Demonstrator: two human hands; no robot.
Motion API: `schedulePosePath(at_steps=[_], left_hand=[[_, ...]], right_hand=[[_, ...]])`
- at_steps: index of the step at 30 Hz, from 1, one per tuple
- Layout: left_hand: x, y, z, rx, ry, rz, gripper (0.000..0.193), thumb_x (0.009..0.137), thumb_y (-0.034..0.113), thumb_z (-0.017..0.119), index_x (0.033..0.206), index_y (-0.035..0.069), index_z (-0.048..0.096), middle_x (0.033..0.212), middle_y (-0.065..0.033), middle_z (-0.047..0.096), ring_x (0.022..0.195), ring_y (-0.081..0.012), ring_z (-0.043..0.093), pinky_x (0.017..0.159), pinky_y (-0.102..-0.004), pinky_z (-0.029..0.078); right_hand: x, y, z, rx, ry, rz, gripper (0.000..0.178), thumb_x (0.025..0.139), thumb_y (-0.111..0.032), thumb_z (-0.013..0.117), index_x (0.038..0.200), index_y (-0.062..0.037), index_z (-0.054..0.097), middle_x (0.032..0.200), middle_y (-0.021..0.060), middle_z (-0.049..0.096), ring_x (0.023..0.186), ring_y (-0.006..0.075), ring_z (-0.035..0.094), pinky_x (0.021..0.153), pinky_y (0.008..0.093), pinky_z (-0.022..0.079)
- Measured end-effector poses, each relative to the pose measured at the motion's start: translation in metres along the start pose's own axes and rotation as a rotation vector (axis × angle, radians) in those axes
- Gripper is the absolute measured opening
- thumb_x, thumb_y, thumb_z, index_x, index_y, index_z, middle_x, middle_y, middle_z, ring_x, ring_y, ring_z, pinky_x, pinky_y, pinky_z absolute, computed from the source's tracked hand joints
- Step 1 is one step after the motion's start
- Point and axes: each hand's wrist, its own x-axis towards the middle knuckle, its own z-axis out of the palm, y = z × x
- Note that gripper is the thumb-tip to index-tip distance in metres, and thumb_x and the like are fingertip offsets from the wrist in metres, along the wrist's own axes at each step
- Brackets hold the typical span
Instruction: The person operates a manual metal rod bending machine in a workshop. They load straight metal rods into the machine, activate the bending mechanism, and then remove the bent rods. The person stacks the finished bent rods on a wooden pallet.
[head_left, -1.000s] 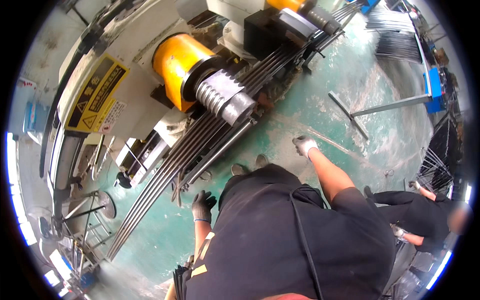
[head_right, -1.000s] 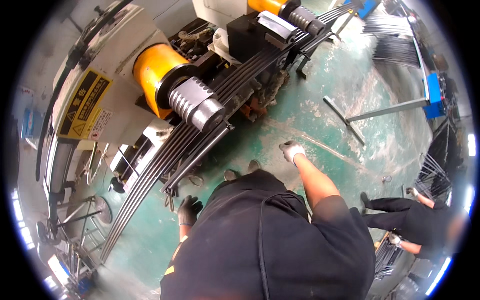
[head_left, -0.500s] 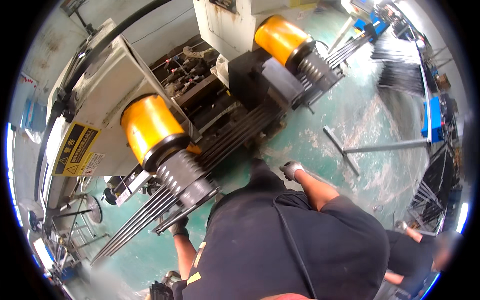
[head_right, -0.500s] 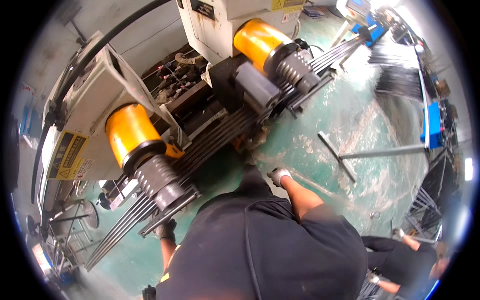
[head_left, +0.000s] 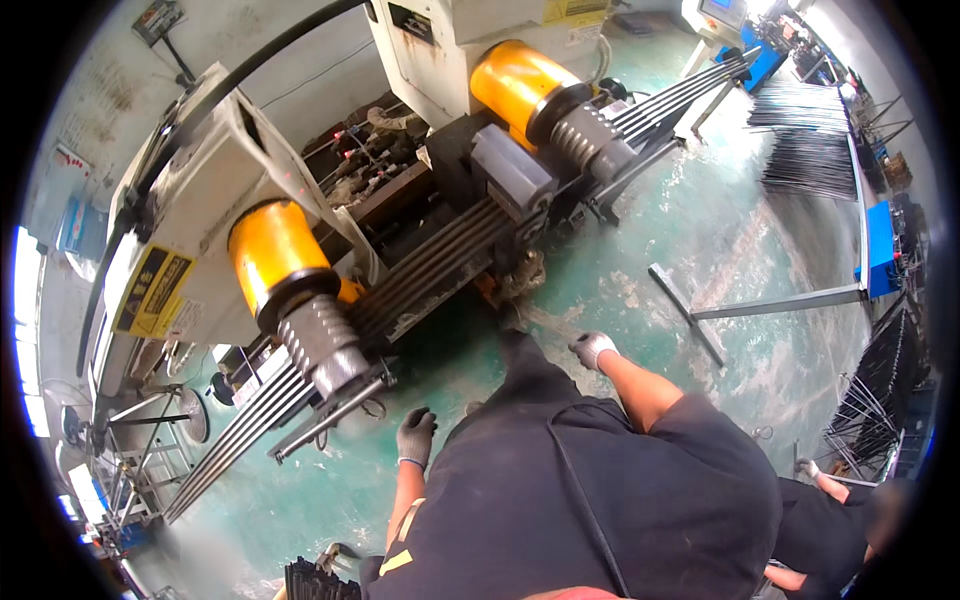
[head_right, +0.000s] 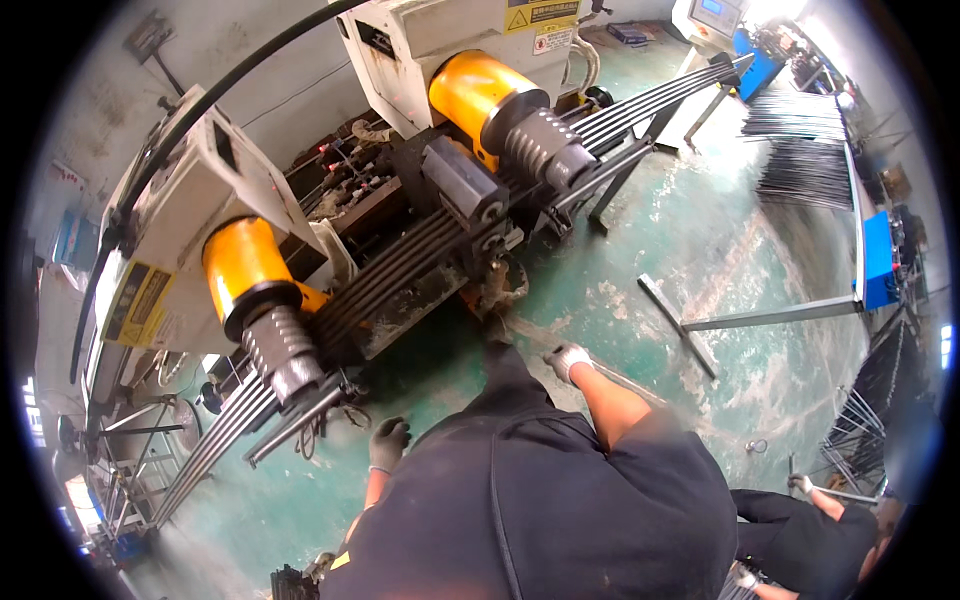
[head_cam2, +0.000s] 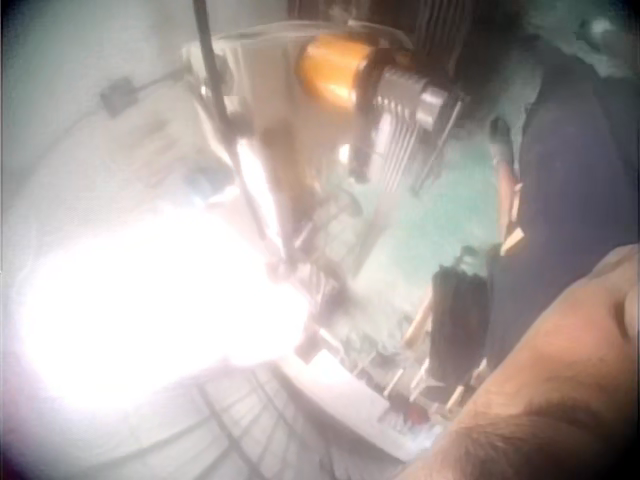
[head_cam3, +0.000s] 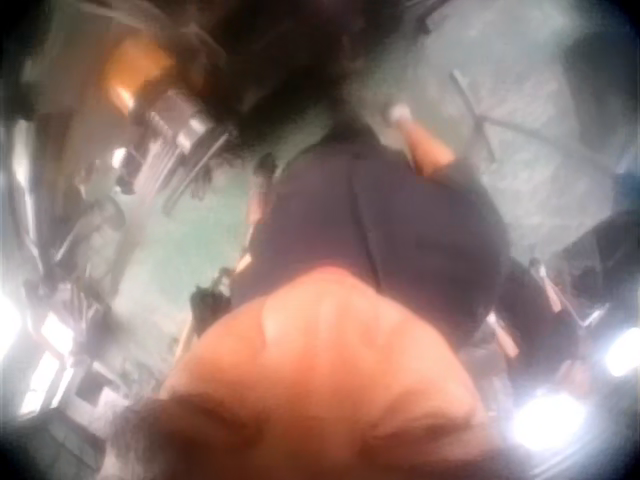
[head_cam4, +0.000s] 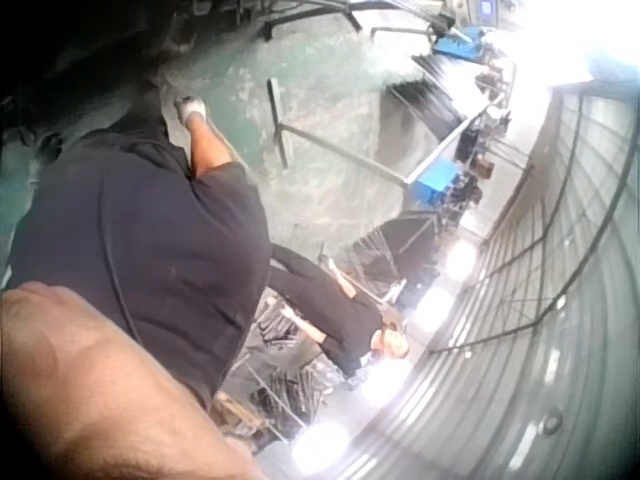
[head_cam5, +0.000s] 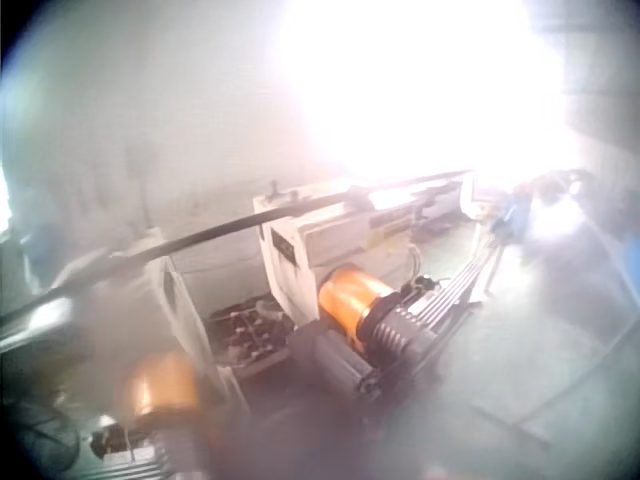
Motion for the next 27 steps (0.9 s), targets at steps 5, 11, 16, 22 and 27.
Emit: schedulePosePath(at_steps=[5,11,16,22,27], left_hand=[[-0.015,-0.069,-0.051,-0.250,0.264,-0.091,0.023,0.086,0.012,0.061,0.105,-0.001,0.064,0.081,-0.0094,0.066,0.068,-0.0163,0.061,0.060,-0.0260,0.050],[-0.052,-0.172,-0.092,-0.203,0.312,-0.308,0.024,0.083,0.015,0.059,0.101,-0.001,0.064,0.076,-0.0085,0.064,0.058,-0.0164,0.059,0.051,-0.0282,0.047],[-0.085,-0.130,-0.042,-0.272,0.396,-0.260,0.027,0.082,0.015,0.058,0.103,-0.001,0.065,0.077,-0.0073,0.065,0.059,-0.0158,0.060,0.052,-0.0290,0.048],[-0.108,-0.099,0.017,0.239,0.226,-0.068,0.038,0.080,0.027,0.058,0.107,0.002,0.068,0.097,-0.0164,0.071,0.089,-0.0281,0.068,0.081,-0.0345,0.052],[-0.113,-0.106,0.029,0.387,0.225,-0.027,0.041,0.079,0.032,0.058,0.106,0.003,0.069,0.103,-0.0175,0.070,0.098,-0.0278,0.067,0.089,-0.0332,0.049]], right_hand=[[-0.061,0.020,0.000,-0.284,-0.084,-0.034,0.042,0.080,-0.039,0.061,0.093,-0.0011,0.071,0.073,0.0124,0.068,0.066,0.0220,0.066,0.065,0.0364,0.052],[-0.082,0.046,-0.007,-0.141,-0.069,0.022,0.033,0.084,-0.031,0.065,0.087,0.0012,0.069,0.068,0.0083,0.065,0.059,0.0176,0.062,0.055,0.0337,0.050],[-0.072,0.046,-0.009,-0.030,-0.077,0.048,0.034,0.085,-0.029,0.064,0.099,0.0018,0.067,0.074,0.0084,0.064,0.059,0.0175,0.061,0.053,0.0334,0.051],[-0.059,0.025,-0.010,0.029,-0.068,-0.135,0.033,0.085,-0.027,0.064,0.104,0.0001,0.066,0.072,0.0058,0.062,0.058,0.0166,0.059,0.053,0.0308,0.050],[-0.067,0.011,-0.019,-0.119,-0.096,-0.139,0.040,0.082,-0.033,0.064,0.106,-0.0022,0.068,0.084,0.0134,0.070,0.072,0.0211,0.067,0.069,0.0347,0.052]])
